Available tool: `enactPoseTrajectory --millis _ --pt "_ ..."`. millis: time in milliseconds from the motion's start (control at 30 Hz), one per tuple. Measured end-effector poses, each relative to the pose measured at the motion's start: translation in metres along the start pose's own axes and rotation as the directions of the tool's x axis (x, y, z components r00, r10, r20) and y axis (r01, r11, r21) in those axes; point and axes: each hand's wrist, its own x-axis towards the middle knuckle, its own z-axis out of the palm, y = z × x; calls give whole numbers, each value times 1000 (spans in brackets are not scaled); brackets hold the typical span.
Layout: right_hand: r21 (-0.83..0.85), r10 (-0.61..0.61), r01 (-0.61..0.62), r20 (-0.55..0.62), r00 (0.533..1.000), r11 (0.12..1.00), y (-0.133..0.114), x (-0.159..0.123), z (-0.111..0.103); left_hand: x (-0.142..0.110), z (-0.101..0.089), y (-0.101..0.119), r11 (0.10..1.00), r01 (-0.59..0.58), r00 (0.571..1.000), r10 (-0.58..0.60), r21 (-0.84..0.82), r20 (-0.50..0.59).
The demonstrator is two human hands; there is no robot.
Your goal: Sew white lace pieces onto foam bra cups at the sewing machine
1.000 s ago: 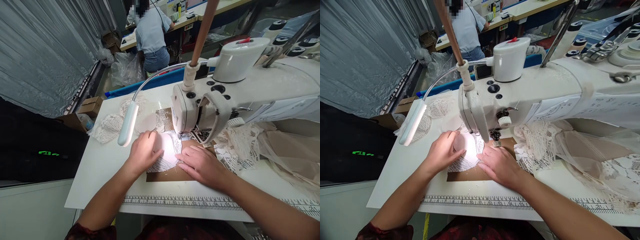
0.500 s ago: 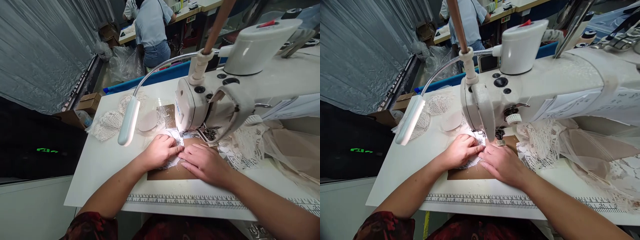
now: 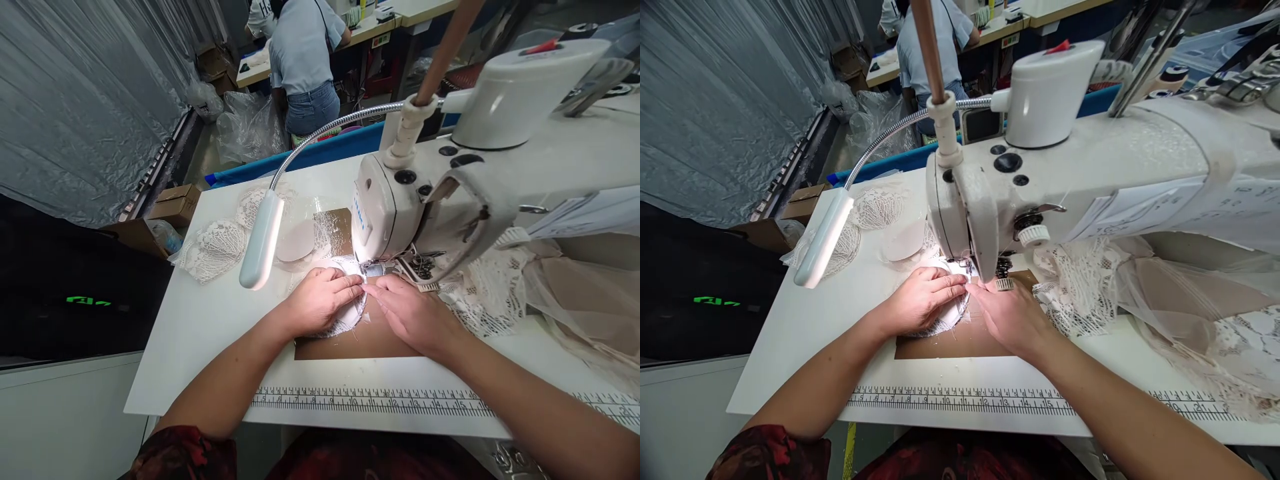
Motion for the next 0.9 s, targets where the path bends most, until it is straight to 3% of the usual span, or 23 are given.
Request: enactPoseTrajectory --millis 433,900 --pt "-83 92 -92 -4 996 992 -8 6 -5 5 3 3 992 34 999 -38 123 38" --pt "-110 73 -80 -69 995 991 -6 3 -1 9 3 -2 993 81 997 -81 84 -1"
